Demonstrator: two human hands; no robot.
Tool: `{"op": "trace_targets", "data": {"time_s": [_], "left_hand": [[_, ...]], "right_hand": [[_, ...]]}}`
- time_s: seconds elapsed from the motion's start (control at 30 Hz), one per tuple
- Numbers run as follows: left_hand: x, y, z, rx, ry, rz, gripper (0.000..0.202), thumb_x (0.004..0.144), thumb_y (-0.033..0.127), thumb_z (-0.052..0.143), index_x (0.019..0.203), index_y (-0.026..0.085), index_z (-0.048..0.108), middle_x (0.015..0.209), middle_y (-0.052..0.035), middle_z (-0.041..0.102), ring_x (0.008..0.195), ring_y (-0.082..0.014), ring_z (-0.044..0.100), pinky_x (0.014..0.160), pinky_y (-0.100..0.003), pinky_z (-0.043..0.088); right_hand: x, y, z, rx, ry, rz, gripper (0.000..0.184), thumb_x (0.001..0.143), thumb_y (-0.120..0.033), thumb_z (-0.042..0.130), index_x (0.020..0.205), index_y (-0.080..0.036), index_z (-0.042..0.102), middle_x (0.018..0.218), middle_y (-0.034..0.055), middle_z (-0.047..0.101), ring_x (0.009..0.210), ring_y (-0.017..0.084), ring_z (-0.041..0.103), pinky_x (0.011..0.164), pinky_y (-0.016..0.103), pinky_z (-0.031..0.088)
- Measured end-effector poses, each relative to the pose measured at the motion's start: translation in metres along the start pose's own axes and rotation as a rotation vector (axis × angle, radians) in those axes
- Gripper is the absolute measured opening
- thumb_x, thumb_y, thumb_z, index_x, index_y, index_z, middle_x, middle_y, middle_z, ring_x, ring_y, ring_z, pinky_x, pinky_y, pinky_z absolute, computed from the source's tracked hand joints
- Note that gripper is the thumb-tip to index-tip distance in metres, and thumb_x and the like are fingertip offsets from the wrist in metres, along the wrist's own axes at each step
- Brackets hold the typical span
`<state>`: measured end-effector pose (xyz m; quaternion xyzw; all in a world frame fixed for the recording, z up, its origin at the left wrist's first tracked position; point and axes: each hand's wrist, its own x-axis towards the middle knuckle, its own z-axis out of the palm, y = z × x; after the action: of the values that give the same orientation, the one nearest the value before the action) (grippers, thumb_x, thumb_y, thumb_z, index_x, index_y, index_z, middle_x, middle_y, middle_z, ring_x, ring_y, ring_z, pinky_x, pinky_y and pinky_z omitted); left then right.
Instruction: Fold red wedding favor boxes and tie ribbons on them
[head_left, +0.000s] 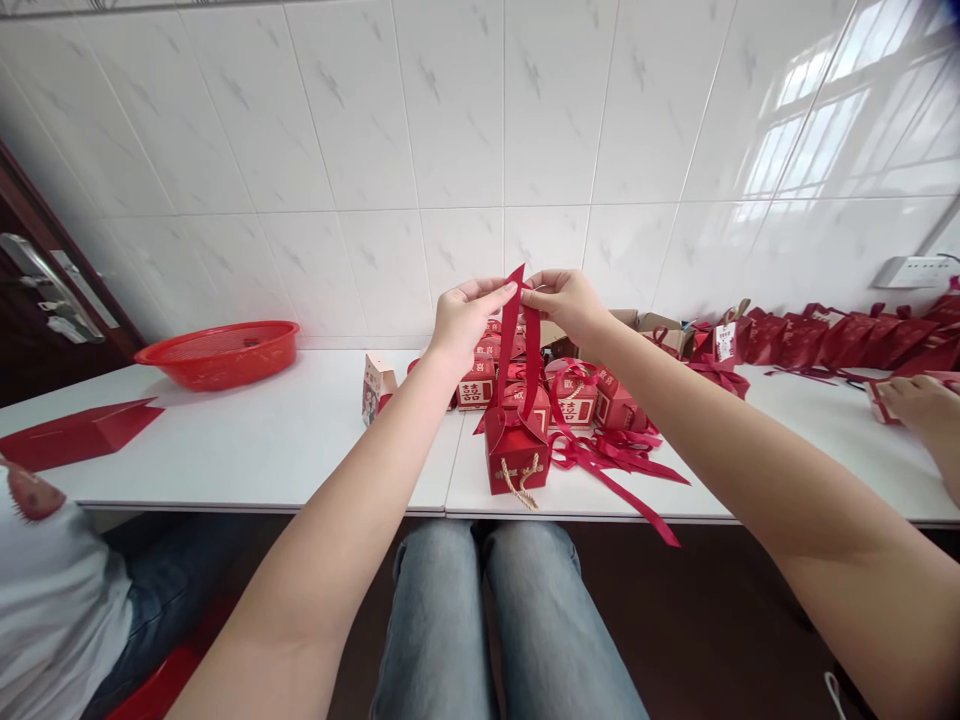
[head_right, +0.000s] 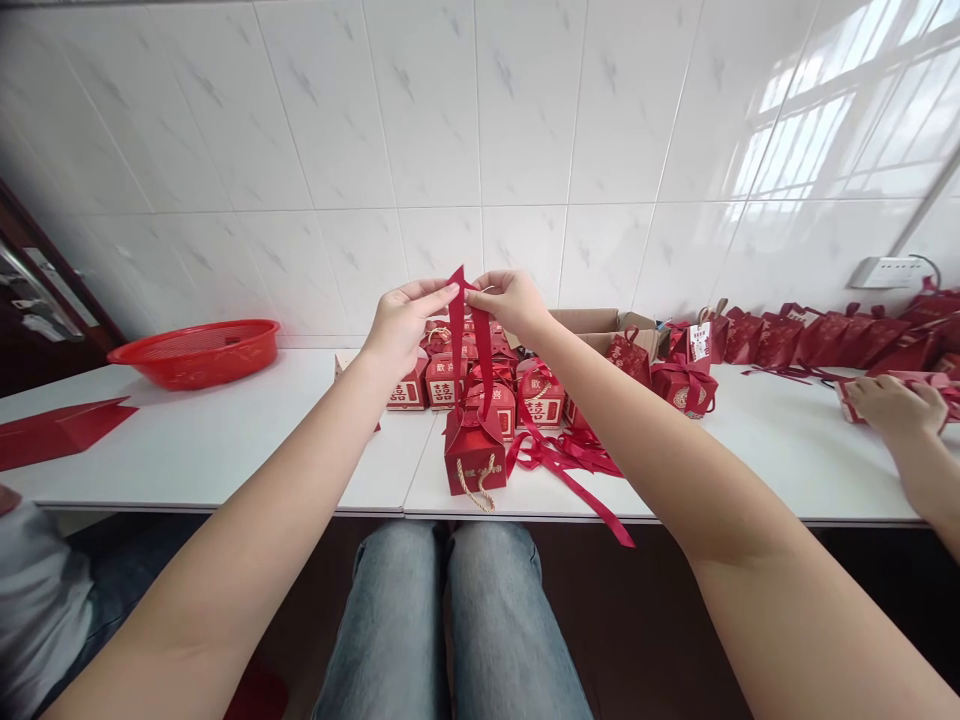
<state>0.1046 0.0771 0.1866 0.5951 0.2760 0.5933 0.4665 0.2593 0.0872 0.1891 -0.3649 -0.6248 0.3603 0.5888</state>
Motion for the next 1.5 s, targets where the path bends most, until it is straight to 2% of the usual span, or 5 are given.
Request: {"op": "trace_targets", "data": {"time_s": [0.5, 0.7, 0.97, 1.3, 1.5], "left_hand": [[0.014, -0.023, 0.001, 0.268, 0.032, 0.196, 0.019, 0.065, 0.02, 0.081, 0.076, 0.017, 0.065, 0.073, -0.0018, 0.067, 0.069, -0.0128, 0.06, 0.071, -0.028, 0.049], [0.017, -0.027, -0.002, 0.286, 0.025, 0.163, 0.028, 0.066, 0.022, 0.08, 0.091, 0.019, 0.067, 0.076, -0.0013, 0.066, 0.067, -0.0135, 0.059, 0.064, -0.028, 0.048], [0.015, -0.03, -0.012, 0.148, -0.064, 0.091, 0.021, 0.066, 0.026, 0.081, 0.084, 0.02, 0.073, 0.076, -0.0033, 0.069, 0.069, -0.0171, 0.065, 0.065, -0.031, 0.054], [0.001, -0.055, -0.02, -0.055, -0.035, 0.018, 0.016, 0.064, 0.02, 0.084, 0.062, 0.023, 0.068, 0.075, 0.0021, 0.068, 0.075, -0.0121, 0.064, 0.071, -0.025, 0.054], [-0.002, -0.068, -0.029, -0.139, -0.074, -0.088, 0.014, 0.07, 0.026, 0.081, 0.081, 0.027, 0.074, 0.084, -0.0002, 0.067, 0.079, -0.0133, 0.063, 0.073, -0.026, 0.054]], "right_hand": [[0.01, 0.012, -0.003, 0.204, -0.076, 0.261, 0.023, 0.074, -0.032, 0.082, 0.074, -0.017, 0.064, 0.064, -0.0002, 0.061, 0.058, 0.009, 0.056, 0.061, 0.024, 0.052], [0.006, 0.017, -0.008, 0.245, -0.102, 0.184, 0.05, 0.072, -0.067, 0.069, 0.064, -0.018, 0.06, 0.067, 0.003, 0.059, 0.061, 0.012, 0.056, 0.061, 0.026, 0.054], [-0.009, 0.022, -0.014, 0.205, -0.335, 0.08, 0.021, 0.069, -0.034, 0.084, 0.078, -0.018, 0.073, 0.067, -0.0036, 0.061, 0.062, 0.007, 0.058, 0.063, 0.023, 0.051], [-0.017, 0.057, 0.0, 0.338, -0.228, 0.117, 0.02, 0.077, -0.043, 0.077, 0.074, -0.023, 0.074, 0.067, 0.0004, 0.063, 0.063, 0.013, 0.058, 0.059, 0.027, 0.05], [-0.017, 0.078, 0.004, 0.275, -0.176, 0.117, 0.02, 0.077, -0.042, 0.077, 0.082, -0.023, 0.075, 0.07, 0.0007, 0.064, 0.059, 0.011, 0.055, 0.054, 0.024, 0.046]]}}
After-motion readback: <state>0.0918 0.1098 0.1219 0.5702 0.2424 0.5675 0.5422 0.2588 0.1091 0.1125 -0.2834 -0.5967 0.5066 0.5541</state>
